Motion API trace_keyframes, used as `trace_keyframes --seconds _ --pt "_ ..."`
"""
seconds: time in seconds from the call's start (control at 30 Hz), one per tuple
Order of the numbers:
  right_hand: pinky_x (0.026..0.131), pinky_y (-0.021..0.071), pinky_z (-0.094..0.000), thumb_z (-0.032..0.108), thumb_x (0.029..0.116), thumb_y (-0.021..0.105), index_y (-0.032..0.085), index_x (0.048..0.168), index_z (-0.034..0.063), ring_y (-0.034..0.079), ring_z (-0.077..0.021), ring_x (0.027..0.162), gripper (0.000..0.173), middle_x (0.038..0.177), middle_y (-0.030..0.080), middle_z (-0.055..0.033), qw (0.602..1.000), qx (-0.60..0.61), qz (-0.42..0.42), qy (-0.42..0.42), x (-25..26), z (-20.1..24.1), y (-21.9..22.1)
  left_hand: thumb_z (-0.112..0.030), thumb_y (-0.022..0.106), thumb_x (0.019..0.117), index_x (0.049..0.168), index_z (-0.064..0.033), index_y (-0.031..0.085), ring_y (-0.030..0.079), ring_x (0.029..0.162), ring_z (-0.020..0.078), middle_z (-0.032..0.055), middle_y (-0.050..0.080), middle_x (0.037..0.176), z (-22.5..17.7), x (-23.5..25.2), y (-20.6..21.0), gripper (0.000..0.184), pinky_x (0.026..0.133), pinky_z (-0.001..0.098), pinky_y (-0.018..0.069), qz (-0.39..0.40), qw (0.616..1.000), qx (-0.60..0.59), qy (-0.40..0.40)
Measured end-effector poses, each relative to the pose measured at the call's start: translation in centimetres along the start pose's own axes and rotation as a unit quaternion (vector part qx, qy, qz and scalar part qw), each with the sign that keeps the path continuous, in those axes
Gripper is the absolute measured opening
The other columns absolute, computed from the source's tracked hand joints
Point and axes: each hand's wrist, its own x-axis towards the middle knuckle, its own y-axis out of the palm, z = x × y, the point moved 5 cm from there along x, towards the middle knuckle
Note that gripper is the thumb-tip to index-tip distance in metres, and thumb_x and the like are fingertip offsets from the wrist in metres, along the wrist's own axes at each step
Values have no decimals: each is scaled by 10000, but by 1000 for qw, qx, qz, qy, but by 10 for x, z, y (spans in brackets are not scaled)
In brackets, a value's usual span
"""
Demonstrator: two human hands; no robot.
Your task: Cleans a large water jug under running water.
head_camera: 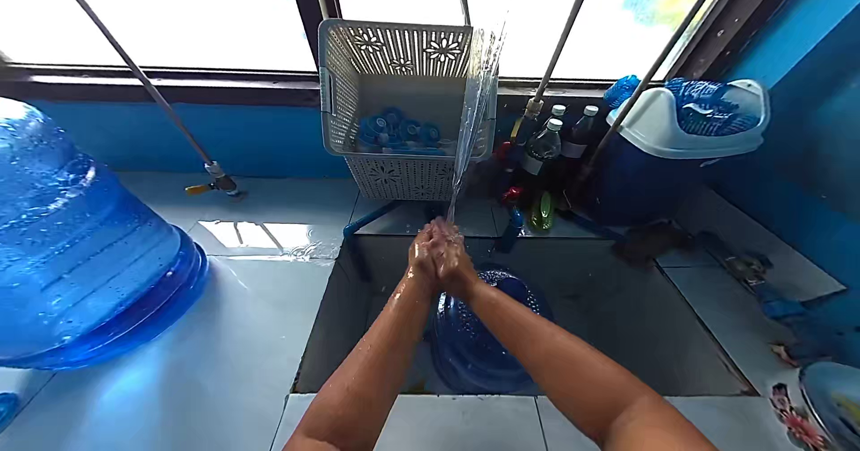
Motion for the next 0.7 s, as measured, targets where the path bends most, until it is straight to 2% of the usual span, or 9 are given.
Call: trace_keyframes --seconds 0.1,0.17,0.27,0.33,0.4,0.43,0.57,0.63,0.7 --pt "1291 140 -481 201 1105 308 319 1549 -105 194 -384 1570 540 1645 258 -300 997 -62 5 47 10 -15 -11 -409 265 1117 1021 -128 561 615 681 152 38 602 772 0 -6 14 419 624 325 535 -19 998 1 -56" --pt "1273 218 -476 211 1084 362 398 1512 -105 286 -393 1537 533 1605 347 -298 994 -103 -19 -8 -4 -3 -6 -402 264 1121 966 -113 563 563 569 118 23 563 696 -10 7 6 443 523 269 484 -53 997 26 -44" --pt "1130 449 -519 171 1013 521 700 1137 -133 547 -457 1343 374 1368 600 -320 972 -69 -181 -130 -17 -17 -1 -344 261 1121 1210 -82 592 658 792 148 70 673 999 -10 15 3 431 675 293 552 4 996 73 -48" --pt "1153 402 -440 85 1043 453 674 1114 -158 526 -334 1346 336 1360 594 -273 979 133 -152 1 -11 -19 -1 -286 255 1129 1360 -85 565 612 955 132 71 640 1168 -1 12 5 435 826 315 510 30 986 160 32" --pt "916 512 -374 152 1110 398 648 1058 -68 630 -212 1009 337 1051 652 -173 930 292 -141 173 -4 -7 -5 -249 219 1118 1446 -87 497 558 1142 148 93 567 1348 5 8 7 461 970 354 462 33 975 190 113" --pt "880 515 -414 157 1110 407 640 1063 -75 632 -249 943 332 988 648 -199 931 284 -118 195 0 -5 -9 -244 208 1111 1516 -92 417 537 1216 166 116 519 1433 4 6 4 481 1020 368 446 42 971 201 122" --pt "1040 487 -518 77 1073 451 574 1261 -155 645 -407 1142 323 1198 642 -320 996 -28 85 17 16 -21 -28 -10 444 988 1473 27 392 635 1003 199 193 585 1254 -17 1 -18 489 875 358 553 137 925 352 40" --pt "994 493 -615 86 1069 434 620 1268 -102 660 -464 1140 331 1201 669 -312 939 -218 232 -129 16 -18 -23 62 650 888 1251 85 577 661 883 170 174 656 1083 -22 1 -20 370 822 348 572 203 823 531 -8" --pt "847 509 -657 84 1055 457 651 1134 -94 686 -492 1005 275 1039 696 -303 875 -312 299 -218 16 -8 -14 6 738 866 1112 42 657 675 807 136 119 696 975 -16 5 -22 262 779 337 578 240 742 623 -53"
